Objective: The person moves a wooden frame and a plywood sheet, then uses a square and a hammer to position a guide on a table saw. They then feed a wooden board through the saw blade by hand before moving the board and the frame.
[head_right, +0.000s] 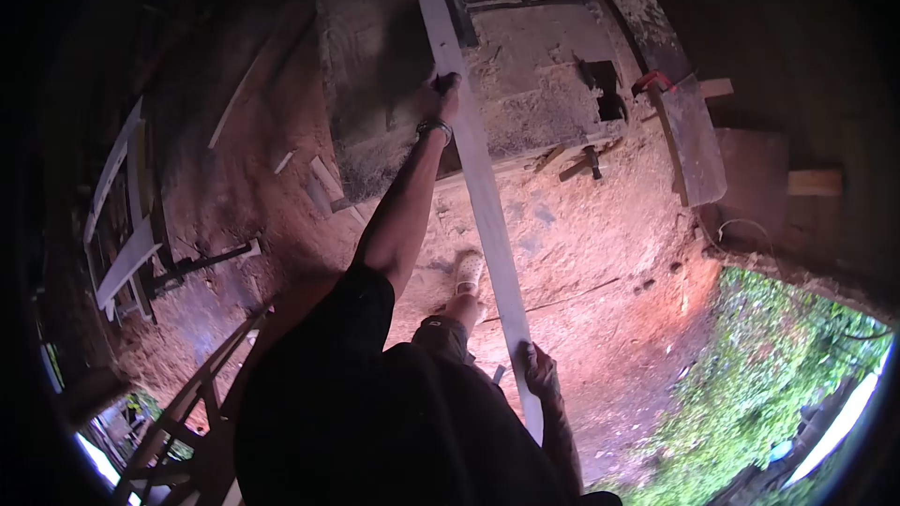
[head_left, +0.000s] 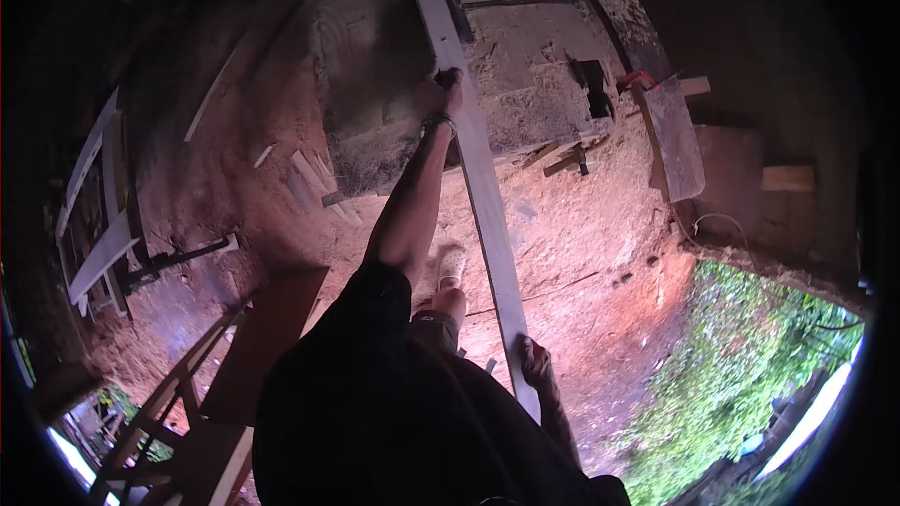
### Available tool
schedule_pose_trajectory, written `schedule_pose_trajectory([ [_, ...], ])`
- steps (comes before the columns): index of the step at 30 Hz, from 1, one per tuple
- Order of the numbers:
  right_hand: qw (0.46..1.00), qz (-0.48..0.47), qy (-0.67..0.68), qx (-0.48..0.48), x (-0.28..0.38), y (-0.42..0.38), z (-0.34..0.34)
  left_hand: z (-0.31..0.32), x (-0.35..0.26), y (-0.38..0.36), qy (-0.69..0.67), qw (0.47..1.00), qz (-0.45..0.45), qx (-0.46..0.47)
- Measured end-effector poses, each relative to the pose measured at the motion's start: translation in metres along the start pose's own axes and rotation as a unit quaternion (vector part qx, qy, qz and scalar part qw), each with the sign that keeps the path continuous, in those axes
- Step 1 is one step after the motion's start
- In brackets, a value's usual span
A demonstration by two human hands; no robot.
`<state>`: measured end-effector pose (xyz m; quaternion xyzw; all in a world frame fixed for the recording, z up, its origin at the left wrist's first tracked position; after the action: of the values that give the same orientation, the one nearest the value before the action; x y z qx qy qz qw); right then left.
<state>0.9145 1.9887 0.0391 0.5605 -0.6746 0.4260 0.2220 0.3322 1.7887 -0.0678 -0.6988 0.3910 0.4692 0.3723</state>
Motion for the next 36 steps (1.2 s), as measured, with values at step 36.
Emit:
schedule_pose_trajectory([
  [36,0.988,0.059,-0.124,-0.069,0.088,0.075,-0.012,-0.003,-0.068,0.063,0.181,0.983,0.006,0.025],
])
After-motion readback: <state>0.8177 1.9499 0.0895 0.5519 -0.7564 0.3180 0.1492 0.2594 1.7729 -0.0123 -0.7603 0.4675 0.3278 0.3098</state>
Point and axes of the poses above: each hand's wrist, its own y-axis towards the middle knuckle, its own z-axis out of the palm, x = y × z, the point moved 3 cm from there along y, towards the middle knuckle, and after that the axes turned 11 degrees about -z, right-handed, at the moved point
